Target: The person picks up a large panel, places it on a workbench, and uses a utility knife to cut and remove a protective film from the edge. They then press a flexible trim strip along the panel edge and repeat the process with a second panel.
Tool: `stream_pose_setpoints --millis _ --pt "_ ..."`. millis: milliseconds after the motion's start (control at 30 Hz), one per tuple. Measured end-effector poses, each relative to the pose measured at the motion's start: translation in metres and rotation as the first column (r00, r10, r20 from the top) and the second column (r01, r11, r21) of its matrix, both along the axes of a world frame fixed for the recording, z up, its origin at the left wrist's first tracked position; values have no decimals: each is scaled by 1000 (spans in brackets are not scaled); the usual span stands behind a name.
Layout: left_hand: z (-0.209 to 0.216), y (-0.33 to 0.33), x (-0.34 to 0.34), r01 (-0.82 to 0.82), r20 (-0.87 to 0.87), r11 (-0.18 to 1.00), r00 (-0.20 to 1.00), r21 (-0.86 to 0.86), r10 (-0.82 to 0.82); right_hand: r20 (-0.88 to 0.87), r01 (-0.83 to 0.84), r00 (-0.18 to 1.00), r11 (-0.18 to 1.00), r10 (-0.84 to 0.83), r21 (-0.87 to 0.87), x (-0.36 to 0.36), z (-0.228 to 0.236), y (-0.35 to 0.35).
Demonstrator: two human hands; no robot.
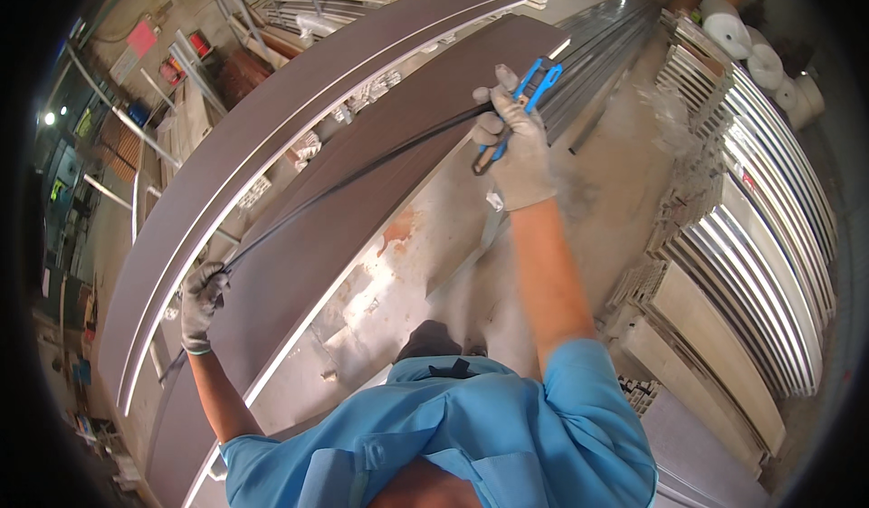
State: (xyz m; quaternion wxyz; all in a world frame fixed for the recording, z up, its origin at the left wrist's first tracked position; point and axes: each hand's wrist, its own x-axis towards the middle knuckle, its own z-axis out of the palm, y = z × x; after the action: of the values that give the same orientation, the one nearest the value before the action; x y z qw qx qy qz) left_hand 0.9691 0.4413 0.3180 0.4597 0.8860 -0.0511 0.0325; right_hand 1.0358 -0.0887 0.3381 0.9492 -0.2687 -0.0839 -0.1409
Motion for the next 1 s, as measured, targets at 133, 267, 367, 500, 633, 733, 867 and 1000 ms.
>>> stream_pose_setpoints --millis 133,267,367,500,633,733,867,1000 --pt "-19 3 52 -45 -141 999 989 3 45 -61 281 947 907 -314 -313 21 -2 -61" --pt "-25 -23 119 42 -116 998 993 39 -38 29 427 845 643 -533 -636 42 6 -90" --pt "-6 -82 160 248 -131 959 964 139 -231 -1 440 819 628 -574 -642 61 18 -93" --pt "13 -238 205 572 101 783 818 -245 -566 -88 302 863 649 -497 -698 90 23 -74" --pt "28 -392 221 549 434 807 686 216 -583 -123 209 904 675 -409 -708 118 18 -62" --pt "28 -452 240 533 362 844 800 -65 -478 -87 191 920 632 -382 -751 139 7 -75" --pt "9 -460 271 376 359 926 861 28 -360 -13 358 893 728 -450 -585 166 1 -150" --pt "-11 -472 293 269 227 957 944 -114 -238 -102 192 940 751 -327 -632 205 -3 -238"
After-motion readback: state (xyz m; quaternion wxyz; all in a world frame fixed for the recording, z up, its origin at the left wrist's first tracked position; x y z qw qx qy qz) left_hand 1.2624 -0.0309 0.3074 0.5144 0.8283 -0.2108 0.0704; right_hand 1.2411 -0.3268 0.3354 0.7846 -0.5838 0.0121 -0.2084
